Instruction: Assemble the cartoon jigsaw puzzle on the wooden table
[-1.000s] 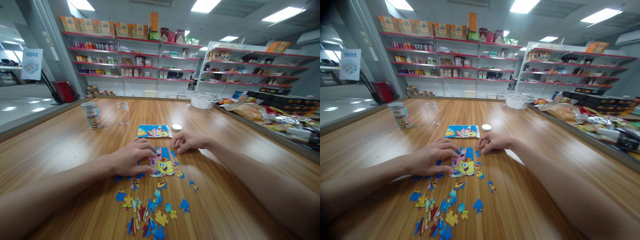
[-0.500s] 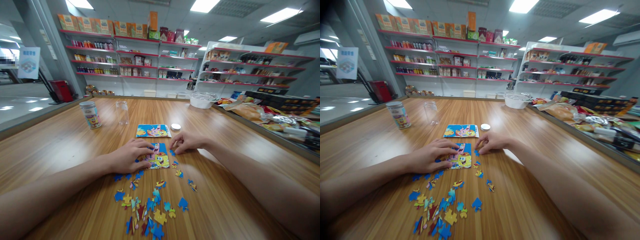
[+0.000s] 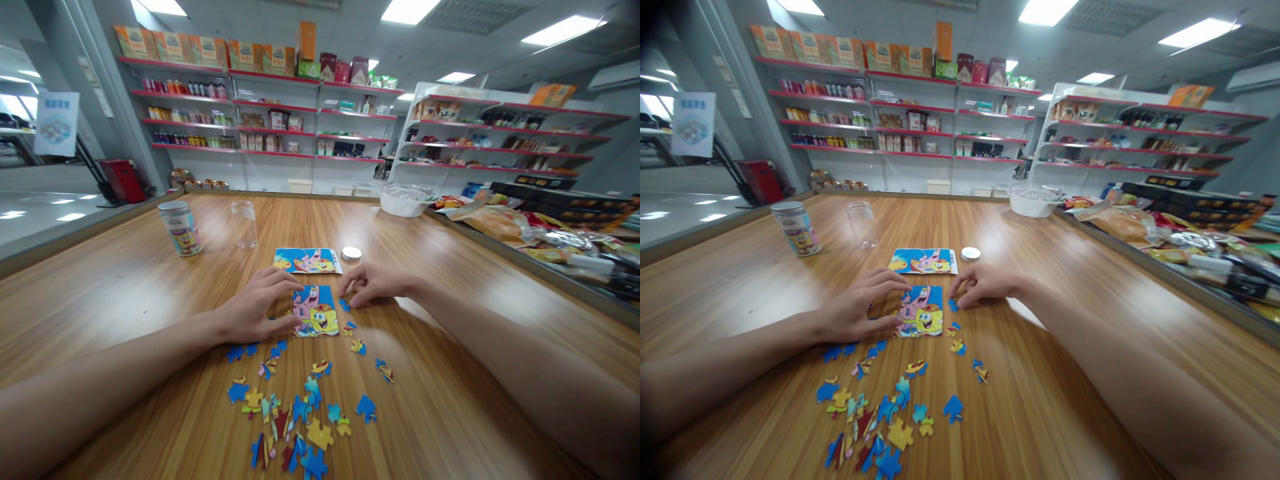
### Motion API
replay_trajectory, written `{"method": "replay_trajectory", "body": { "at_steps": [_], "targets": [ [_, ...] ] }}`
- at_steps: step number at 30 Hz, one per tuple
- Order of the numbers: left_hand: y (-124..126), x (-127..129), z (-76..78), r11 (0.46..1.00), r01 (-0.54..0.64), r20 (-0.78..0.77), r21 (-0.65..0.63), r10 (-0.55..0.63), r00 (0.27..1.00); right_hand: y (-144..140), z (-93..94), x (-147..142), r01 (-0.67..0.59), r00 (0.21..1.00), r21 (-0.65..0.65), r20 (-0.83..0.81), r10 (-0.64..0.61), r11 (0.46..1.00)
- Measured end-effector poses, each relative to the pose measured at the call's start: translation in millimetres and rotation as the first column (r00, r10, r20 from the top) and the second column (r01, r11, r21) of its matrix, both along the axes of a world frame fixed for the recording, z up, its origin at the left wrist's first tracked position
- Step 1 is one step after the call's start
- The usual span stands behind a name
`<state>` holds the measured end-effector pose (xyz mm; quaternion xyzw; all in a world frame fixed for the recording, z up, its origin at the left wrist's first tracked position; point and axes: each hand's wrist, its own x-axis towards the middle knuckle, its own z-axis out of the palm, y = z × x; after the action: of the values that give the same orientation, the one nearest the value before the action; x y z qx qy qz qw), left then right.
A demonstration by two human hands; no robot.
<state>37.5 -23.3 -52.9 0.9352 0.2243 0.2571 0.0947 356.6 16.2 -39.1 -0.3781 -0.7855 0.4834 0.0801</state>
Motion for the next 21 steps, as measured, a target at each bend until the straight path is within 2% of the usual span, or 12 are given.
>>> {"method": "replay_trajectory", "body": {
  "at_steps": [2,6,10,13,18,21],
  "targets": [
    [0.0,-0.3,1.3,0.999,0.03,0.014,0.019,-0.03,0.999,0.8,-1.0,0.2,0.006,1.0,0.007,0.0,-0.006,1.0],
    [0.1,-1.8,2.0,0.996,0.091,-0.054,0.019,-0.09,0.994,1.7,-2.5,0.4,-0.001,1.0,-0.006,0.001,0.001,1.0],
    [0.5,-2.5,2.1,0.995,0.1,-0.073,0.015,-0.098,0.992,-1.6,1.5,-1.5,0.037,0.999,-0.002,0.027,-0.037,0.999],
    [0.5,-2.2,3.3,0.995,0.103,-0.074,0.009,-0.102,0.992,-9.7,11.0,-7.9,0.033,0.991,0.008,0.126,-0.034,0.999],
    [0.8,-2.1,4.5,0.994,0.114,-0.097,0.007,-0.112,0.989,-35.3,36.2,-31.4,-0.121,0.937,0.044,0.335,0.1,0.992],
    [1.7,-2.3,2.9,0.992,0.121,-0.095,0.023,-0.119,0.988,-50.7,51.0,-44.6,-0.182,0.873,0.163,0.48,0.083,0.97]
  ]
}}
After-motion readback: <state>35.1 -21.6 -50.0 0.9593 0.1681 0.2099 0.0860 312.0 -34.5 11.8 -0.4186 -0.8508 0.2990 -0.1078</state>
